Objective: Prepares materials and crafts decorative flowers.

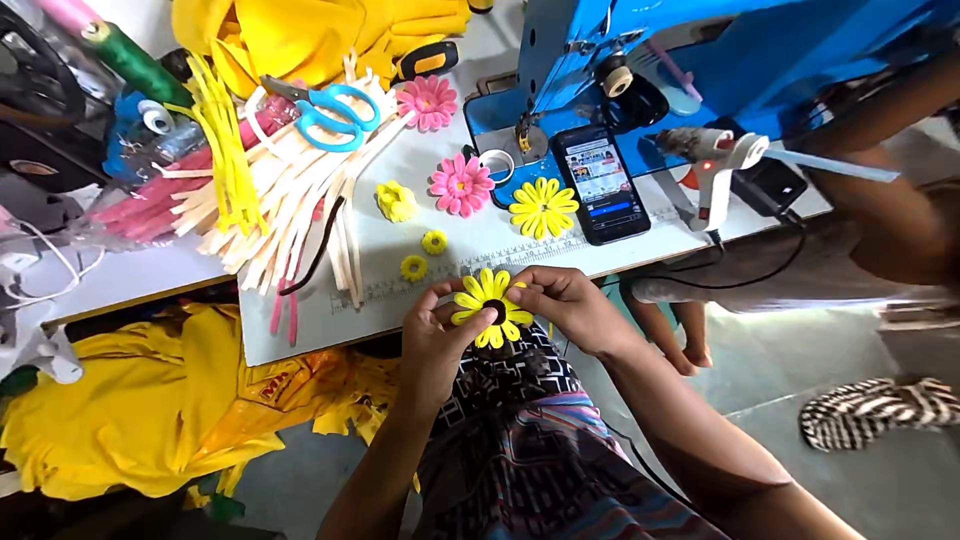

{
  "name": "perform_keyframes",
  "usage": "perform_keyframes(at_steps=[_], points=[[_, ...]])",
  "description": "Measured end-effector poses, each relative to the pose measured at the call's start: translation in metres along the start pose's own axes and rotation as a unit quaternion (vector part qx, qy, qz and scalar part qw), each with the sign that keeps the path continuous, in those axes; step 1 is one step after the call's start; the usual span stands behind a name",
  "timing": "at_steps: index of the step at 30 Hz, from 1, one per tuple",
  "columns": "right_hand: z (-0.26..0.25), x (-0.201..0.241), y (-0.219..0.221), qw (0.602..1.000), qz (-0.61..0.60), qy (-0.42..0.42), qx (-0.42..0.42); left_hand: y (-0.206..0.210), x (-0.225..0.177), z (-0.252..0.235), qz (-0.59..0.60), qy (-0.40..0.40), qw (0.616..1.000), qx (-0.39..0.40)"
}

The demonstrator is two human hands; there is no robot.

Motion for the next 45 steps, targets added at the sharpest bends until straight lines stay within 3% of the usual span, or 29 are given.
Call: perform_keyframes(at_steps=[11, 15, 20, 28, 34, 37, 43, 45], points=[[-0.001, -0.001, -0.003, 0.998, -0.026, 0.040, -0.039, 0.003, -0.010, -0.004, -0.039, 0.062, 0.997, -0.028], [-0.002, -0.002, -0.004, 0.997, -0.023, 0.035, -0.058, 0.004, -0.011, -0.006, -0.044, 0.084, 0.995, -0.010], [-0.002, 0.000, 0.002, 0.995, 0.004, 0.028, -0.091, 0.000, -0.013, -0.006, -0.025, 0.122, 0.991, -0.054], [-0.006, 0.010, 0.006, 0.994, 0.045, -0.004, -0.103, 0.000, -0.017, -0.001, -0.018, 0.137, 0.989, -0.059], [-0.012, 0.010, 0.006, 0.996, 0.038, -0.015, -0.075, 0.001, -0.021, -0.001, -0.017, 0.127, 0.992, -0.006], [-0.014, 0.012, 0.008, 0.997, 0.041, -0.020, -0.060, -0.001, -0.021, -0.005, -0.030, 0.094, 0.995, -0.017], [-0.016, 0.011, 0.008, 0.999, 0.010, -0.018, -0.049, 0.001, -0.016, -0.012, 0.040, 0.034, 0.999, 0.010], [-0.018, 0.009, 0.006, 0.998, 0.014, -0.015, -0.055, -0.002, -0.022, -0.011, -0.014, 0.077, 0.997, -0.017]])
Point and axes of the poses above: each hand's wrist, its own z-axis away from the middle knuckle, its own y-axis out of the palm, x = y × z, the point moved 8 cm from there along -z, towards the middle knuckle, and after that the axes turned 15 degrees about -y, right-handed, at the moved point
